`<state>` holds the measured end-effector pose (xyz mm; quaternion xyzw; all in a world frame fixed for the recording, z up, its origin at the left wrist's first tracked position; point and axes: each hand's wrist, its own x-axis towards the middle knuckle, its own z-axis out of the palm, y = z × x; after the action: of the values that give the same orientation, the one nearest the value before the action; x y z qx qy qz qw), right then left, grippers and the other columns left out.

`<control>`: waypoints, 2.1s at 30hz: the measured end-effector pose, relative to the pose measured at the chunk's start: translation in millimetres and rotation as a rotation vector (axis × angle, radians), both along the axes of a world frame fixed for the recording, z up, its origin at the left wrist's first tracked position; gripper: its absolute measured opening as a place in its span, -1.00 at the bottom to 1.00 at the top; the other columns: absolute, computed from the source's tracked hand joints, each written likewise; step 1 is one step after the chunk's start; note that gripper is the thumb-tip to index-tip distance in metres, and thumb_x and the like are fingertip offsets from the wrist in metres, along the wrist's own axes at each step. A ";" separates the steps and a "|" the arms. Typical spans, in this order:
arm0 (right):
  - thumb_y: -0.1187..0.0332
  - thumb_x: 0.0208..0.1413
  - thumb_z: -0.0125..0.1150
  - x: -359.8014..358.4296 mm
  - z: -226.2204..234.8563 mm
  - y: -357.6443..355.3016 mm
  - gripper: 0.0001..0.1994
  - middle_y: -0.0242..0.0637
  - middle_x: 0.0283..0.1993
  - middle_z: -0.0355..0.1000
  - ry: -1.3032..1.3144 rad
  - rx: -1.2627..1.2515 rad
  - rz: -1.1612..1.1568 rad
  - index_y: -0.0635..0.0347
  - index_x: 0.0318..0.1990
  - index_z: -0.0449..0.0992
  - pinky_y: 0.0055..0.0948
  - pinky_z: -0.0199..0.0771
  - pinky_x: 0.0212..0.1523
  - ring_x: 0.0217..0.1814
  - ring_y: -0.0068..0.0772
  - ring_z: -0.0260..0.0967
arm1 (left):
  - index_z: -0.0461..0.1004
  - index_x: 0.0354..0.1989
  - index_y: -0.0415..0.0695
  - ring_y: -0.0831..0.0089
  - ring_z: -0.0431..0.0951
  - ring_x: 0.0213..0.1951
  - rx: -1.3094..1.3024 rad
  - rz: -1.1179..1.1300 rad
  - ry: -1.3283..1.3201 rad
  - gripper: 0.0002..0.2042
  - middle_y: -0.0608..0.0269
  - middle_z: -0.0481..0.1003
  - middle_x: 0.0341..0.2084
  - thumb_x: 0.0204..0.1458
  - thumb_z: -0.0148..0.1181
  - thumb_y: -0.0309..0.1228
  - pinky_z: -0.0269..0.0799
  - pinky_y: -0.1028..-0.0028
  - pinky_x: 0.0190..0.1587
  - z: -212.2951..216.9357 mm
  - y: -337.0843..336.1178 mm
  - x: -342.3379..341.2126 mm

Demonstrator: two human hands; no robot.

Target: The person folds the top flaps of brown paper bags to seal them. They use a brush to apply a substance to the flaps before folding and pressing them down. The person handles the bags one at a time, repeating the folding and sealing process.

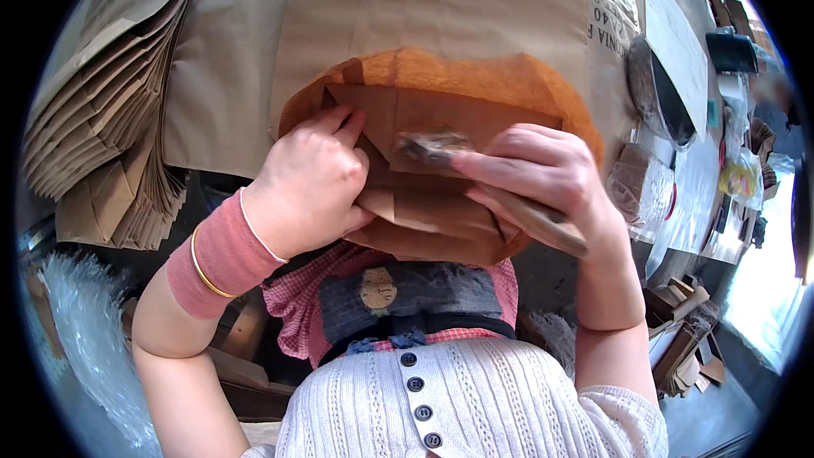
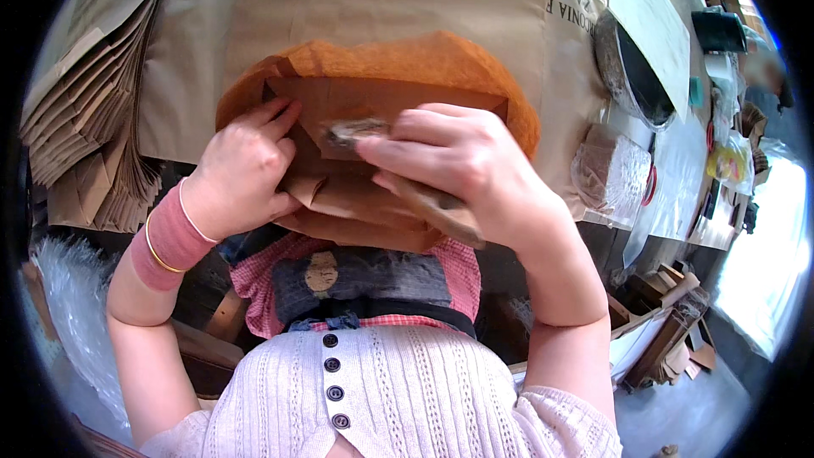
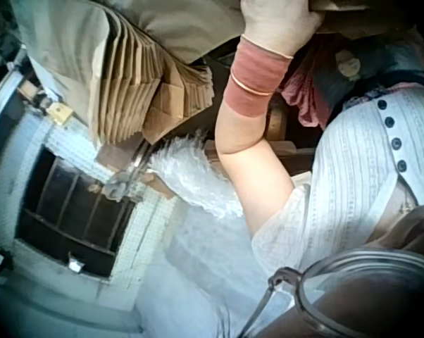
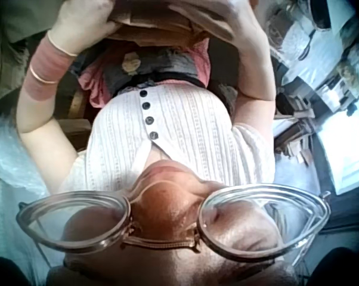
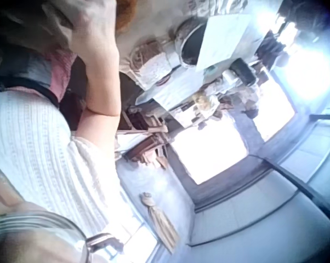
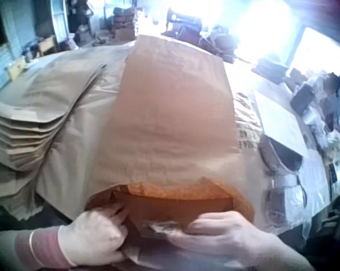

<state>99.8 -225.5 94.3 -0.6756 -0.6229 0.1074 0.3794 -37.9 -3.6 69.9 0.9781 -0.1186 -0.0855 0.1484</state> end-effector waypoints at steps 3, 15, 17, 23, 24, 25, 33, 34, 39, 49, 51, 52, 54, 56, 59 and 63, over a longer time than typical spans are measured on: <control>0.46 -0.05 0.30 -0.9 -8.5 11.9 -0.77 -0.16 -0.45 0.37 0.051 -0.028 0.027 0.33 -0.20 0.56 -0.23 0.40 -0.41 -0.43 -0.08 0.37 | 0.51 -0.44 -0.43 -0.05 0.45 0.08 -0.021 0.002 -0.002 -0.63 -0.27 0.46 -0.01 -0.44 0.32 -0.38 0.40 0.25 0.14 0.0 0.4 0.7; 0.52 0.07 0.22 -9.7 23.2 -46.9 -0.90 -0.33 -0.35 0.53 0.413 0.246 -0.868 0.30 -0.26 0.60 -0.58 0.44 -0.32 -0.36 -0.62 0.43 | 0.37 -0.38 -0.33 -0.13 0.50 -0.20 -0.180 0.310 0.147 -0.91 -0.19 0.49 -0.30 -0.05 0.12 -0.59 0.41 0.09 -0.14 0.4 -3.4 18.8; 0.52 0.04 0.24 -30.5 27.4 -40.4 -0.90 -0.31 -0.38 0.53 0.437 0.252 -0.863 0.29 -0.28 0.61 -0.62 0.43 -0.28 -0.36 -0.61 0.45 | 0.39 -0.44 -0.30 -0.09 0.49 -0.28 -0.110 0.299 -0.159 -0.96 -0.13 0.47 -0.40 -0.09 0.06 -0.61 0.41 0.09 -0.20 -21.7 -10.8 19.9; 0.53 0.04 0.26 -41.0 -18.8 -21.9 -0.96 -0.39 -0.50 0.49 0.599 -0.045 -0.827 0.31 -0.36 0.58 -0.63 0.38 -0.42 -0.46 -0.73 0.36 | 0.44 -0.42 -0.28 -0.06 0.49 -0.29 -0.126 0.204 -0.223 -0.92 -0.08 0.47 -0.41 -0.10 0.07 -0.56 0.43 0.16 -0.16 -37.8 2.4 27.9; 0.53 0.04 0.26 -41.8 -18.5 -22.6 -0.96 -0.39 -0.50 0.49 0.615 -0.034 -0.839 0.31 -0.36 0.58 -0.64 0.38 -0.42 -0.45 -0.74 0.35 | 0.43 -0.43 -0.28 -0.04 0.46 -0.26 -0.239 0.250 -0.101 -0.93 -0.06 0.45 -0.41 -0.07 0.09 -0.55 0.40 0.16 -0.15 -31.6 5.3 27.9; 0.52 0.04 0.26 -41.7 -18.2 -23.7 -0.96 -0.38 -0.49 0.49 0.613 -0.029 -0.829 0.31 -0.36 0.58 -0.64 0.38 -0.42 -0.45 -0.73 0.36 | 0.42 -0.43 -0.28 -0.03 0.43 -0.22 -0.352 0.295 0.021 -0.93 -0.03 0.42 -0.41 -0.04 0.10 -0.53 0.37 0.17 -0.13 -25.6 7.1 28.5; 0.51 0.05 0.27 -50.5 4.8 -16.1 -0.96 -0.36 -0.48 0.52 0.460 0.137 -0.720 0.30 -0.37 0.58 -0.63 0.42 -0.37 -0.43 -0.66 0.44 | 0.45 -0.53 -0.23 0.01 0.40 -0.23 -0.149 0.282 -0.228 -0.92 0.03 0.41 -0.41 -0.14 0.22 -0.52 0.35 0.15 -0.13 -43.5 -1.8 23.7; 0.51 0.06 0.28 -46.4 -8.1 -15.1 -0.95 -0.36 -0.49 0.51 0.429 0.007 -0.706 0.31 -0.36 0.58 -0.62 0.42 -0.37 -0.43 -0.68 0.43 | 0.45 -0.54 -0.23 0.01 0.41 -0.25 -0.140 0.246 -0.251 -0.92 0.03 0.41 -0.43 -0.14 0.23 -0.52 0.36 0.16 -0.15 -43.1 -2.1 25.5; 0.49 0.11 0.24 -56.0 -20.7 3.1 -0.94 -0.46 -0.51 0.48 0.683 0.144 -0.757 0.27 -0.37 0.57 -0.66 0.39 -0.43 -0.46 -0.75 0.37 | 0.48 -0.54 -0.21 0.01 0.46 -0.37 -0.216 0.224 -0.194 -0.87 -0.01 0.44 -0.54 -0.20 0.31 -0.46 0.38 0.16 -0.28 -31.9 3.8 40.9; 0.53 -0.03 0.29 -47.2 -17.2 -37.6 -0.96 -0.19 -0.44 0.52 0.171 -0.116 -0.898 0.23 -0.40 0.54 -0.42 0.50 -0.33 -0.42 -0.28 0.52 | 0.56 -0.47 -0.23 -0.03 0.54 -0.37 0.006 0.388 -0.193 -0.82 -0.05 0.52 -0.53 -0.16 0.34 -0.37 0.47 0.14 -0.30 -37.5 -8.4 53.5; 0.53 -0.04 0.29 -41.9 -10.1 -51.7 -0.95 -0.19 -0.46 0.51 -0.070 -0.333 -0.933 0.23 -0.39 0.55 -0.44 0.50 -0.34 -0.44 -0.30 0.52 | 0.57 -0.49 -0.22 0.00 0.56 -0.37 0.062 0.379 -0.190 -0.85 -0.04 0.52 -0.54 -0.14 0.30 -0.39 0.50 0.17 -0.30 -33.1 -13.6 54.0; 0.53 -0.05 0.29 -39.7 -7.0 -55.7 -0.94 -0.19 -0.48 0.50 -0.190 -0.441 -0.944 0.23 -0.38 0.56 -0.45 0.49 -0.34 -0.45 -0.31 0.52 | 0.58 -0.50 -0.21 0.05 0.57 -0.37 0.146 0.387 -0.147 -0.88 0.00 0.53 -0.54 -0.14 0.28 -0.41 0.51 0.20 -0.31 -28.3 -19.6 53.7; 0.48 -0.01 0.26 -32.5 1.3 -60.7 -0.94 -0.22 -0.46 0.51 0.097 -0.189 -0.822 0.25 -0.36 0.58 -0.44 0.49 -0.33 -0.43 -0.33 0.51 | 0.59 -0.53 -0.19 0.14 0.59 -0.36 0.307 0.394 -0.074 -0.91 0.06 0.55 -0.55 -0.14 0.24 -0.44 0.54 0.27 -0.32 -14.8 -34.8 58.8; 0.35 0.11 0.22 -34.0 14.9 -63.8 -0.81 -0.25 -0.38 0.54 0.465 0.159 -0.765 0.29 -0.23 0.60 -0.43 0.48 -0.26 -0.40 -0.40 0.49 | 0.60 -0.56 -0.15 0.22 0.61 -0.36 0.391 0.354 -0.128 -0.93 0.13 0.56 -0.55 -0.16 0.21 -0.46 0.56 0.33 -0.32 -14.3 -43.0 59.9; 0.25 0.28 0.08 -3.1 -19.9 -52.9 -0.69 -0.17 -0.09 0.50 0.999 0.969 -0.808 0.26 0.05 0.47 -0.45 0.46 0.02 -0.11 -0.45 0.47 | 0.60 -0.59 -0.08 0.32 0.59 -0.36 0.446 0.305 -0.195 -0.92 0.20 0.57 -0.56 -0.20 0.18 -0.50 0.52 0.39 -0.33 -17.3 -46.9 61.3; 0.28 0.30 0.04 19.6 -105.5 -25.7 -0.69 -0.24 -0.03 0.48 1.539 1.089 -0.467 0.28 0.06 0.44 -0.47 0.44 0.10 -0.04 -0.41 0.44 | 0.58 -0.61 -0.06 0.35 0.55 -0.39 0.439 0.261 -0.271 -0.94 0.19 0.55 -0.57 -0.23 0.18 -0.49 0.46 0.38 -0.26 -17.6 -48.5 61.4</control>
<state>119.4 -251.2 -11.1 -0.2590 -0.0191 0.1390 0.9556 23.5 -52.1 52.3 0.9963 0.0110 0.0422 -0.0744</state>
